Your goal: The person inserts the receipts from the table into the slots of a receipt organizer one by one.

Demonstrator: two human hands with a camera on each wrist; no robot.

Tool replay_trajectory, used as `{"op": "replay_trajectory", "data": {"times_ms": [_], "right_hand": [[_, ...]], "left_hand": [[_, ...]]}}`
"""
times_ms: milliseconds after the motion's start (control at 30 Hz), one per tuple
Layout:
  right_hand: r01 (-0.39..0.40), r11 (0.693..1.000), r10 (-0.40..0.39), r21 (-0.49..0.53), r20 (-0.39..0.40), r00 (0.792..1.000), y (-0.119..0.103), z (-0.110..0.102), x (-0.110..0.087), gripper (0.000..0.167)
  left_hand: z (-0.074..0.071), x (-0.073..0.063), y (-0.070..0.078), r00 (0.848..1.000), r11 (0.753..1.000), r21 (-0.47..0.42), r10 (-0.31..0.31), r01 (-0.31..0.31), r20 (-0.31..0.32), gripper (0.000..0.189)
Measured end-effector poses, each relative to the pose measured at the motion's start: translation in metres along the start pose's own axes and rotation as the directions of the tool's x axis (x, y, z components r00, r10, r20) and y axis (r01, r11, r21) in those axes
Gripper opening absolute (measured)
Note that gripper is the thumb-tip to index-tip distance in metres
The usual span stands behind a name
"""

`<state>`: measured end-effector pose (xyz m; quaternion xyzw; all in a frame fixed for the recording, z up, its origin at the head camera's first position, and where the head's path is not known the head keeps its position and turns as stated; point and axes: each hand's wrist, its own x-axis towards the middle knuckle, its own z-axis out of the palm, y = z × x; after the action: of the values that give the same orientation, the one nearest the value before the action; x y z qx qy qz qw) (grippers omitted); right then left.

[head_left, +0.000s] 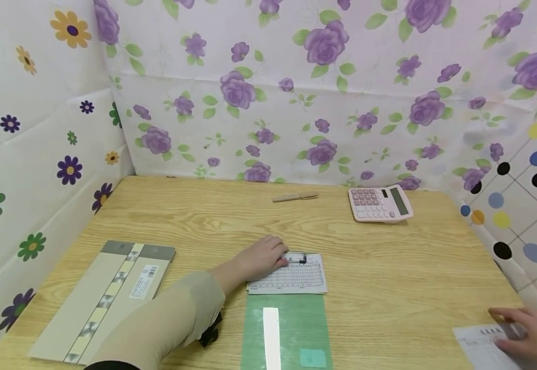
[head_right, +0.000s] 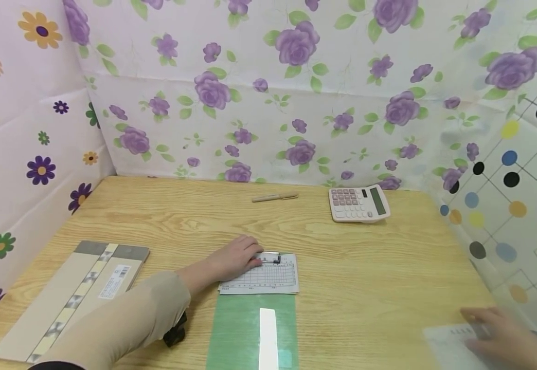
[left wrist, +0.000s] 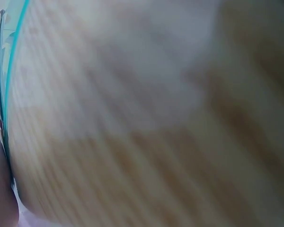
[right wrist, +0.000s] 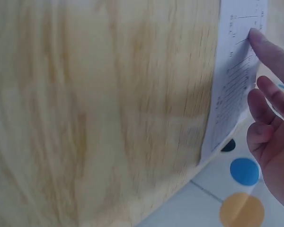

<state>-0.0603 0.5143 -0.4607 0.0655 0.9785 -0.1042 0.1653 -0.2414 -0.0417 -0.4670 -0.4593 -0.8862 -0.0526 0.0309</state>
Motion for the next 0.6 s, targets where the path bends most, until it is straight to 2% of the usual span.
{"op": "replay_trajectory", "data": {"times_ms": [367, 600], "right_hand": [[0.114, 0.992, -0.118, -0.048, -0.116, 0.986, -0.042, -0.013, 0.013, 0.076], [0.178, 0.984, -0.172, 0.026, -0.152, 0.973, -0.074, -0.015, 0.033, 0.072]], "left_hand": [[0.001, 0.002, 0.0, 1.0, 1.0, 0.007, 0.005, -0.005, 0.001, 0.041], [0.002, 0.003, 0.0, 1.0, 1.0, 0.008, 0.002, -0.003, 0.005, 0.042]]}}
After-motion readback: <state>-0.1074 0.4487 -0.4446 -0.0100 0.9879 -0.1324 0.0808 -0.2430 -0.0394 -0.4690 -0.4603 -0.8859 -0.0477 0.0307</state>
